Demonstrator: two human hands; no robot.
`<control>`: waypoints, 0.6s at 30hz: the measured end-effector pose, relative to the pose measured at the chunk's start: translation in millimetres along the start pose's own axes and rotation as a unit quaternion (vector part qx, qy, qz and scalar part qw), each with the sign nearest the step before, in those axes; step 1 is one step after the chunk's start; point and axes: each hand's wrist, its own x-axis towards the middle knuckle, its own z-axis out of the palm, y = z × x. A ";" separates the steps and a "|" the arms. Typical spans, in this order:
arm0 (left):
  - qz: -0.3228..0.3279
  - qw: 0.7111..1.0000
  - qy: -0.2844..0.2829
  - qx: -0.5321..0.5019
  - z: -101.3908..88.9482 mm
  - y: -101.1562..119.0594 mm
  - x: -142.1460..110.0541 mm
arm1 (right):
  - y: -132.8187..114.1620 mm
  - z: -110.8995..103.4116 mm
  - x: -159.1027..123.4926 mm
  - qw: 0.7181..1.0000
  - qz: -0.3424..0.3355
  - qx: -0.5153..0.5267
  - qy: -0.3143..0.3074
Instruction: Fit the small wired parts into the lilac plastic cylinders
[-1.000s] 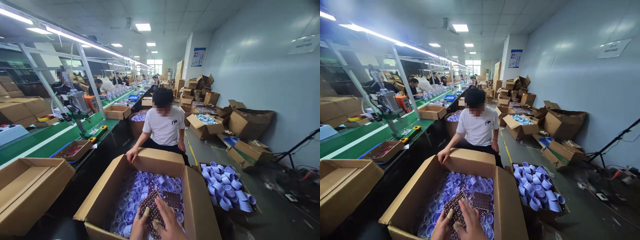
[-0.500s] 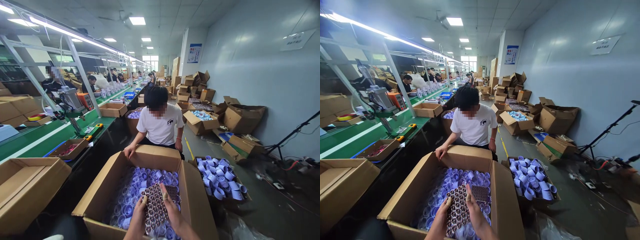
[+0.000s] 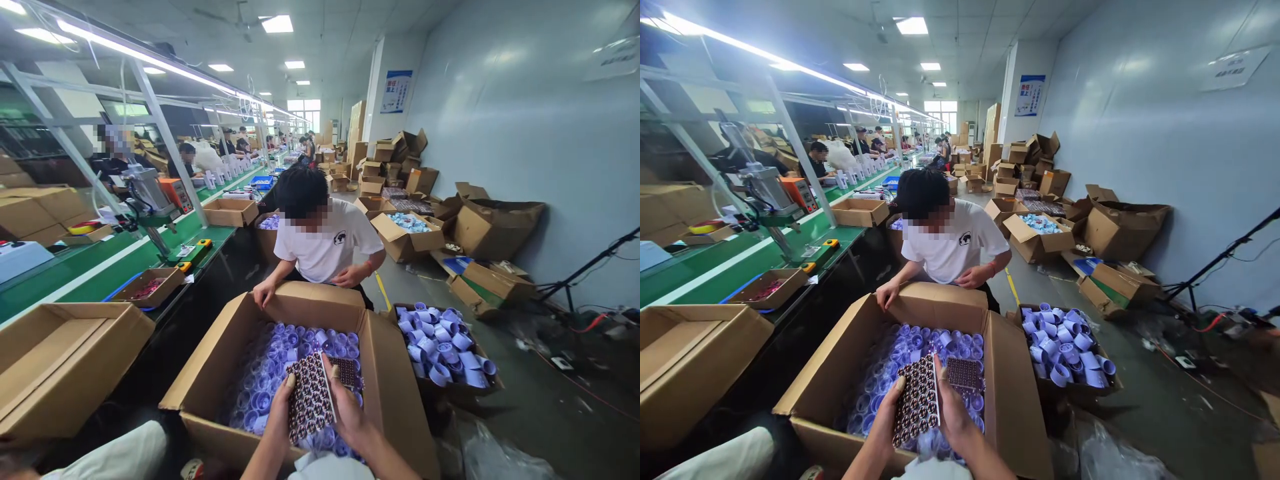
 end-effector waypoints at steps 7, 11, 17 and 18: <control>-0.001 0.999 0.028 0.027 -10.9 -6.4 13.6 | 4.4 -1.4 7.1 0.998 0.015 0.056 -0.011; 0.022 0.997 0.003 0.067 -10.5 1.9 8.8 | 3.3 -6.0 10.9 0.999 0.011 -0.001 0.030; 0.057 0.983 -0.018 0.175 -10.9 9.4 7.7 | -0.3 -14.4 17.4 0.992 -0.020 -0.031 0.118; 0.058 0.981 -0.022 0.184 -11.3 7.9 9.5 | -0.3 -16.1 18.6 0.991 -0.017 -0.037 0.125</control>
